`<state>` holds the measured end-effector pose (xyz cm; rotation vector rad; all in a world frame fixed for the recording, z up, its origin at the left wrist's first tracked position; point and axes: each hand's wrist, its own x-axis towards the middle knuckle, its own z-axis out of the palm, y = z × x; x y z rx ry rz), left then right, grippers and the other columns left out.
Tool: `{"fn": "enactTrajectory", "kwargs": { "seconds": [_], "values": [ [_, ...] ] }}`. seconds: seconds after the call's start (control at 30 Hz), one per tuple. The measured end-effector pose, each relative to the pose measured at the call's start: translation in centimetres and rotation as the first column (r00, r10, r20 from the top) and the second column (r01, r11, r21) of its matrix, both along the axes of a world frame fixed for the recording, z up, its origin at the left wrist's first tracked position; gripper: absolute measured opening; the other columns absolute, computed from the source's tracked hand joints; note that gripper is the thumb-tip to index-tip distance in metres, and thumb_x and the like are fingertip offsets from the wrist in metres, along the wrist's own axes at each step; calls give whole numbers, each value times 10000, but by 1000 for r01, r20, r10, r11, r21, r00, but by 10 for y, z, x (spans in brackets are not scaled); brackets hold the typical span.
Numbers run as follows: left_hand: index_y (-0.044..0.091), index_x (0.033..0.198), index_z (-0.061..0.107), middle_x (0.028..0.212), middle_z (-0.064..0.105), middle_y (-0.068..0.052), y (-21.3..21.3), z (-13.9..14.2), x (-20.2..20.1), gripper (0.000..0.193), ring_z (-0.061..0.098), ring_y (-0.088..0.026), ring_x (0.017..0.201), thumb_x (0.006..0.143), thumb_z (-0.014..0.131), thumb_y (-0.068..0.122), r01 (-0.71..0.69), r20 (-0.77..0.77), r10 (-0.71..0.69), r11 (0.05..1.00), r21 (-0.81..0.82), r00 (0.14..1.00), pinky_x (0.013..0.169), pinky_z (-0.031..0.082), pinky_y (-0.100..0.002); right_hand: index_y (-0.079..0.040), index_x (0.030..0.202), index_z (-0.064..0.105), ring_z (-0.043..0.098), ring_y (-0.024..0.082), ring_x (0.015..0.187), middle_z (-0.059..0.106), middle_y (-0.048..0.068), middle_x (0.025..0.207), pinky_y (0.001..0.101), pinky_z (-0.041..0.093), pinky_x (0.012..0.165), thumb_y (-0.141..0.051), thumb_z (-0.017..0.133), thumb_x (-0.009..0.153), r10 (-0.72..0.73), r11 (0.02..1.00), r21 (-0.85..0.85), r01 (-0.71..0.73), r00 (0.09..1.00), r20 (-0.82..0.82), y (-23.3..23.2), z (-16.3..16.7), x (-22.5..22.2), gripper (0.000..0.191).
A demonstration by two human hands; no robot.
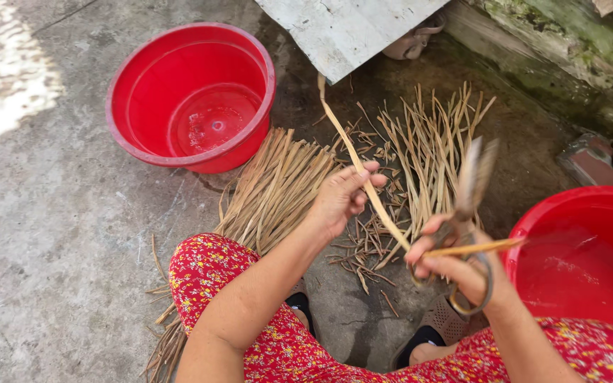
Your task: The person sits on the ground and trims dried plant strips with scissors, cutting off ends and peeling edges one strip at a time. They sort the trimmed strips into a pile on the left and discard scraps in the middle, with two red water-filled basins beside them.
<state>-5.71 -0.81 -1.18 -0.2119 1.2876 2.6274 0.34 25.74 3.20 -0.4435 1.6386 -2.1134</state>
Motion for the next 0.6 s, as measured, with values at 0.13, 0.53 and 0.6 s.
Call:
{"fn": "enactTrajectory", "kwargs": {
  "seconds": [0.13, 0.53, 0.6],
  "values": [
    [55, 1300, 656, 934, 753, -41, -33, 9, -8, 311, 482, -1, 525, 1028, 610, 198, -206, -147, 182, 964, -168, 972, 432, 348, -151, -38, 1194, 602, 700, 145, 756, 796, 136, 918, 300, 568, 658, 21, 747, 793, 224, 923, 273, -272, 955, 195, -13, -10, 16, 430],
    [65, 1251, 697, 896, 740, -24, -39, 27, 8, 269, 537, -9, 634, 1073, 580, 229, -229, -302, 89, 852, -470, 949, 573, 433, -153, -223, 1295, 651, 682, 38, 850, 773, -52, 954, 242, 549, 766, -199, 862, 767, 364, 567, 769, -295, 927, 87, -4, 2, 12, 569],
    [69, 1231, 697, 897, 749, -22, -33, 22, 10, 259, 544, -13, 633, 1062, 574, 223, -136, -248, 18, 874, -466, 969, 562, 428, -158, -178, 1304, 650, 614, 66, 786, 751, -12, 966, 262, 510, 701, -192, 887, 740, 199, 666, 737, -112, 980, -31, 4, 11, 2, 612]
  ]
}}
